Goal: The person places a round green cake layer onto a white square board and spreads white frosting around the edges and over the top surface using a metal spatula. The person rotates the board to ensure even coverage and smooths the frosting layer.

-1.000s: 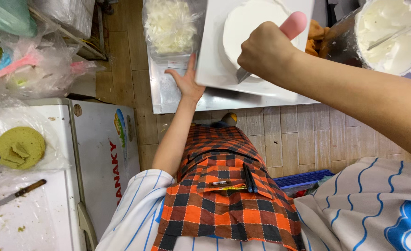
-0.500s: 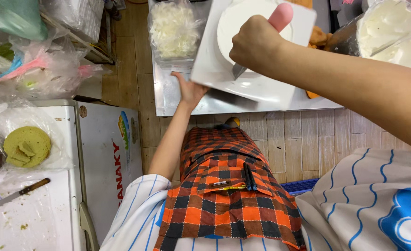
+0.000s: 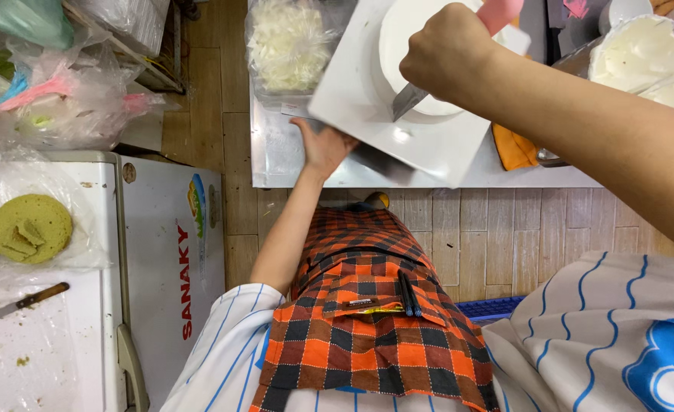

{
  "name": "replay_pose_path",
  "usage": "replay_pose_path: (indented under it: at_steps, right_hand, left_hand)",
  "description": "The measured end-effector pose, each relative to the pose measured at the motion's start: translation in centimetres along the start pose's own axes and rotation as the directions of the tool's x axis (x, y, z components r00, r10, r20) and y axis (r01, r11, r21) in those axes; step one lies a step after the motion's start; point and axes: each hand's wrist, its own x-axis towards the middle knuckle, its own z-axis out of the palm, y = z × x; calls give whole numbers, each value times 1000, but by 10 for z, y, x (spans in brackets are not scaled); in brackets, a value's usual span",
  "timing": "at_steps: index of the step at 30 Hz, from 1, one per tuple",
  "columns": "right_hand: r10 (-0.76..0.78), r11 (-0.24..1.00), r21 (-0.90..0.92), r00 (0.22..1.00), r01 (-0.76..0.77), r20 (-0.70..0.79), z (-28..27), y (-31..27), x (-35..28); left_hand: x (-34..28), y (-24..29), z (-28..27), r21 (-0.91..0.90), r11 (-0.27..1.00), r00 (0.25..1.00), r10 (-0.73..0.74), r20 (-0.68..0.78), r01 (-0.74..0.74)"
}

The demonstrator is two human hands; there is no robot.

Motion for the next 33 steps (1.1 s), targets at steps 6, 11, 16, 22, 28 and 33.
replay_pose_path:
  at_steps: [6, 11, 16, 22, 28, 33]
  right_hand:
    - [13, 999, 34, 1000, -13, 1, 5, 0, -4]
    - [17, 996, 87, 997, -24, 79, 1, -5, -6]
    - [16, 996, 87, 1000, -18, 24, -6, -18, -15]
    - [-25, 998, 66, 996, 19, 85, -18, -32, -22]
    - [-37, 998, 54, 996, 33, 78, -29, -34, -23]
    - [-28, 997, 71, 996, 22, 80, -29, -34, -19]
  left_hand:
    - [-4, -17, 14, 7, 998, 997, 61, 48, -61]
    - [-13, -35, 18, 74, 983, 982, -174, 76, 168]
    - [7, 5, 5, 13, 999, 992, 45, -115, -44]
    - [-6, -16, 20, 140, 989, 998, 51, 32, -55]
    - [-19, -19, 14, -57, 983, 984, -176, 3, 176]
    - [-6, 7, 5, -160, 984, 995, 87, 46, -79]
